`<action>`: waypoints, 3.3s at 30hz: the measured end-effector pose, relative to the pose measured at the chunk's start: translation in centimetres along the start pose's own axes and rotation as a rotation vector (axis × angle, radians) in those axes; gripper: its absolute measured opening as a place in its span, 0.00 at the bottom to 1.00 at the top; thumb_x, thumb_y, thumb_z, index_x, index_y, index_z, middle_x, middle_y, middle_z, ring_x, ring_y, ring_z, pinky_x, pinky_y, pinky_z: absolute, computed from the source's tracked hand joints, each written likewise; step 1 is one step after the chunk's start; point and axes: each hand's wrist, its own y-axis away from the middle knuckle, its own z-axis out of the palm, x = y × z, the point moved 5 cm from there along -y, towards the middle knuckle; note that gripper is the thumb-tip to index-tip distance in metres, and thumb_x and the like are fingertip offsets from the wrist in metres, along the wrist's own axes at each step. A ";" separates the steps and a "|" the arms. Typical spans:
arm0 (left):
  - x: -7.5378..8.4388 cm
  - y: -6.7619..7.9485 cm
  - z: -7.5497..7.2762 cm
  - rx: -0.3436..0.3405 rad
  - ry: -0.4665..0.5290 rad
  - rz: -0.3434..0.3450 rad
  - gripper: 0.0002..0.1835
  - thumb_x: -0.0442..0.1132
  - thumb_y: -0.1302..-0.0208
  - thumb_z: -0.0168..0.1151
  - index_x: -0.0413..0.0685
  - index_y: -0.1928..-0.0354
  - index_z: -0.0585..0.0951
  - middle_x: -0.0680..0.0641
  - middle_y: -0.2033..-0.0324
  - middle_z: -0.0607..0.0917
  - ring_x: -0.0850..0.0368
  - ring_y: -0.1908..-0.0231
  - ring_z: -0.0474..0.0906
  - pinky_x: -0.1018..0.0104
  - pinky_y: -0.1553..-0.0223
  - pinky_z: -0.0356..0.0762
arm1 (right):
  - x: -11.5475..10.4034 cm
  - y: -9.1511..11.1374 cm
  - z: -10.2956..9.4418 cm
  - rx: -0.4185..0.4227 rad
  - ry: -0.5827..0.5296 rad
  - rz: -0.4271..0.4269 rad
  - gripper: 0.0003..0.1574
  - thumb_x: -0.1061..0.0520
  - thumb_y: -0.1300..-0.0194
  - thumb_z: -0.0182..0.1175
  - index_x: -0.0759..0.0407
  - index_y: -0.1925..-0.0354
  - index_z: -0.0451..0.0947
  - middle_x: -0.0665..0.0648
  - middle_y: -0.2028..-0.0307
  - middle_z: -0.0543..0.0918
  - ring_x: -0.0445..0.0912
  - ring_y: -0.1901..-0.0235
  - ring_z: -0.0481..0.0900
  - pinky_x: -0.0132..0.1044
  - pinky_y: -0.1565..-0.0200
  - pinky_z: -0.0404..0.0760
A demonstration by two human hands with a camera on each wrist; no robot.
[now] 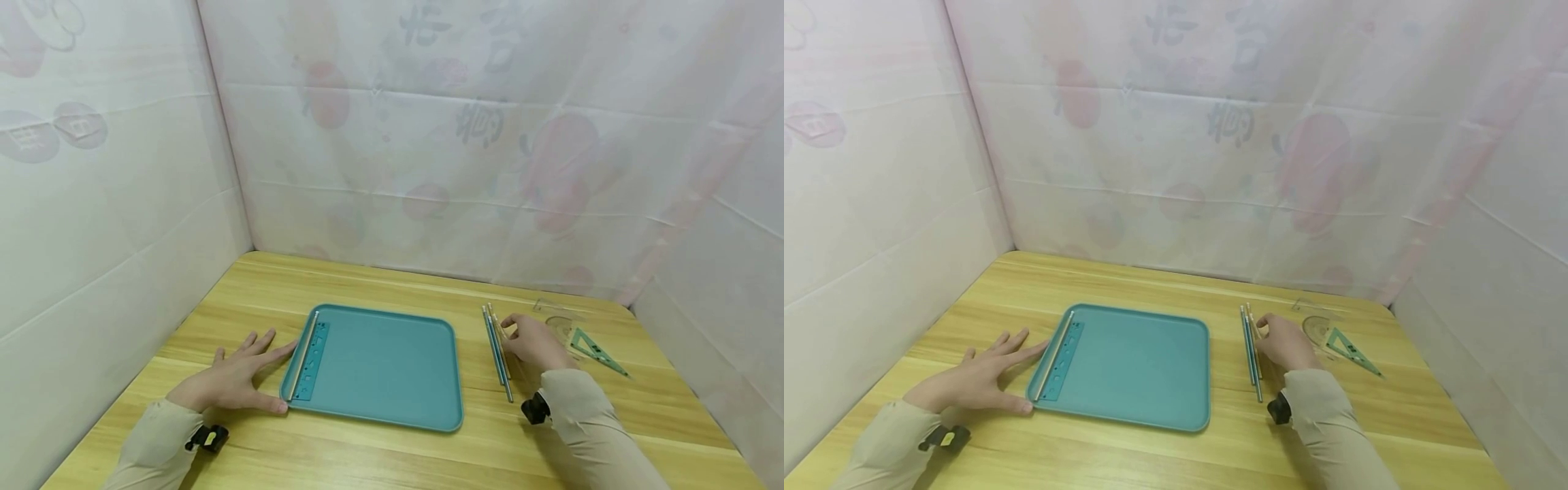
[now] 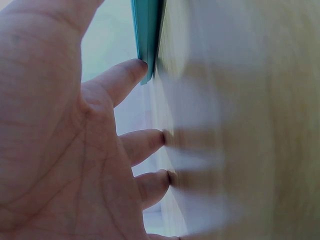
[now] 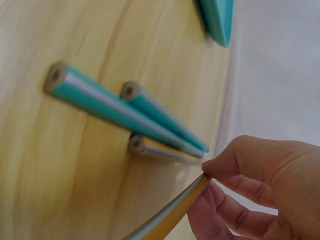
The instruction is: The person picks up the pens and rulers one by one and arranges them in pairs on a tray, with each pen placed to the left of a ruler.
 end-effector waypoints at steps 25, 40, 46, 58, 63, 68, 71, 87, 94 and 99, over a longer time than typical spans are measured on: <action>-0.1 -0.2 0.1 -0.004 -0.004 -0.001 0.60 0.72 0.46 0.77 0.64 0.15 0.61 0.28 0.16 0.51 0.15 0.20 0.43 0.01 0.42 0.37 | -4.8 -0.5 0.7 -0.051 -0.203 -0.119 0.31 0.62 0.27 0.56 0.70 0.29 0.72 0.56 0.73 0.81 0.44 0.79 0.74 0.38 0.72 0.76; 0.1 -0.3 0.0 -0.006 0.016 -0.012 0.60 0.71 0.46 0.78 0.64 0.15 0.61 0.28 0.16 0.50 0.15 0.19 0.41 0.01 0.41 0.34 | -7.8 -0.9 2.4 -0.094 -0.400 -0.083 0.36 0.64 0.26 0.59 0.66 0.24 0.67 0.62 0.58 0.81 0.49 0.66 0.84 0.48 0.57 0.92; 0.2 -0.3 0.0 -0.008 0.016 -0.016 0.60 0.71 0.46 0.78 0.63 0.15 0.61 0.28 0.16 0.50 0.16 0.19 0.40 0.01 0.40 0.34 | -9.4 -1.6 3.6 -0.113 -0.424 -0.095 0.35 0.64 0.25 0.58 0.65 0.23 0.67 0.62 0.59 0.81 0.49 0.66 0.85 0.46 0.59 0.91; 0.0 -0.4 0.0 -0.009 -0.002 -0.013 0.60 0.72 0.46 0.77 0.64 0.15 0.61 0.28 0.16 0.50 0.15 0.19 0.42 0.01 0.41 0.36 | -12.4 -2.1 5.7 -0.115 -0.423 -0.103 0.37 0.64 0.25 0.58 0.63 0.22 0.65 0.61 0.61 0.83 0.49 0.68 0.86 0.43 0.59 0.92; 0.1 -0.4 -0.1 -0.007 0.000 -0.011 0.60 0.72 0.46 0.77 0.64 0.15 0.61 0.28 0.16 0.50 0.15 0.19 0.42 0.01 0.41 0.35 | -13.4 -2.1 6.2 -0.116 -0.427 -0.115 0.35 0.65 0.24 0.58 0.66 0.23 0.66 0.63 0.60 0.84 0.49 0.69 0.86 0.45 0.59 0.92; 0.1 -0.4 -0.1 -0.007 0.005 -0.014 0.60 0.72 0.46 0.77 0.64 0.15 0.61 0.28 0.16 0.50 0.15 0.19 0.41 0.01 0.41 0.35 | -14.5 -2.2 6.9 -0.100 -0.408 -0.121 0.32 0.66 0.24 0.59 0.69 0.26 0.68 0.65 0.59 0.85 0.49 0.68 0.87 0.44 0.61 0.92; 0.1 -0.4 0.0 -0.005 0.001 -0.014 0.60 0.72 0.46 0.77 0.64 0.15 0.61 0.28 0.16 0.50 0.15 0.19 0.42 0.01 0.41 0.36 | -15.2 -2.3 7.4 -0.102 -0.398 -0.122 0.31 0.66 0.24 0.60 0.69 0.26 0.69 0.64 0.59 0.85 0.49 0.68 0.87 0.43 0.61 0.92; 0.2 -0.3 -0.1 -0.003 0.016 -0.012 0.60 0.71 0.46 0.78 0.62 0.15 0.62 0.27 0.16 0.51 0.15 0.19 0.41 0.01 0.41 0.35 | -19.5 -2.5 9.8 -0.150 -0.394 -0.119 0.34 0.64 0.24 0.61 0.65 0.24 0.67 0.61 0.66 0.84 0.48 0.71 0.86 0.41 0.62 0.90; 0.2 -0.2 -0.2 -0.004 0.024 -0.012 0.60 0.71 0.46 0.78 0.63 0.15 0.62 0.27 0.16 0.50 0.15 0.19 0.41 0.01 0.41 0.34 | -21.4 -2.3 10.6 -0.164 -0.364 -0.136 0.33 0.63 0.25 0.62 0.66 0.26 0.69 0.60 0.70 0.84 0.49 0.73 0.87 0.42 0.63 0.88; 0.2 -0.2 -0.1 -0.002 0.023 -0.012 0.60 0.71 0.46 0.78 0.64 0.15 0.62 0.27 0.16 0.50 0.15 0.19 0.40 0.01 0.40 0.34 | -22.7 -2.3 11.4 -0.168 -0.336 -0.143 0.34 0.62 0.25 0.62 0.66 0.26 0.69 0.58 0.74 0.83 0.48 0.74 0.87 0.41 0.64 0.85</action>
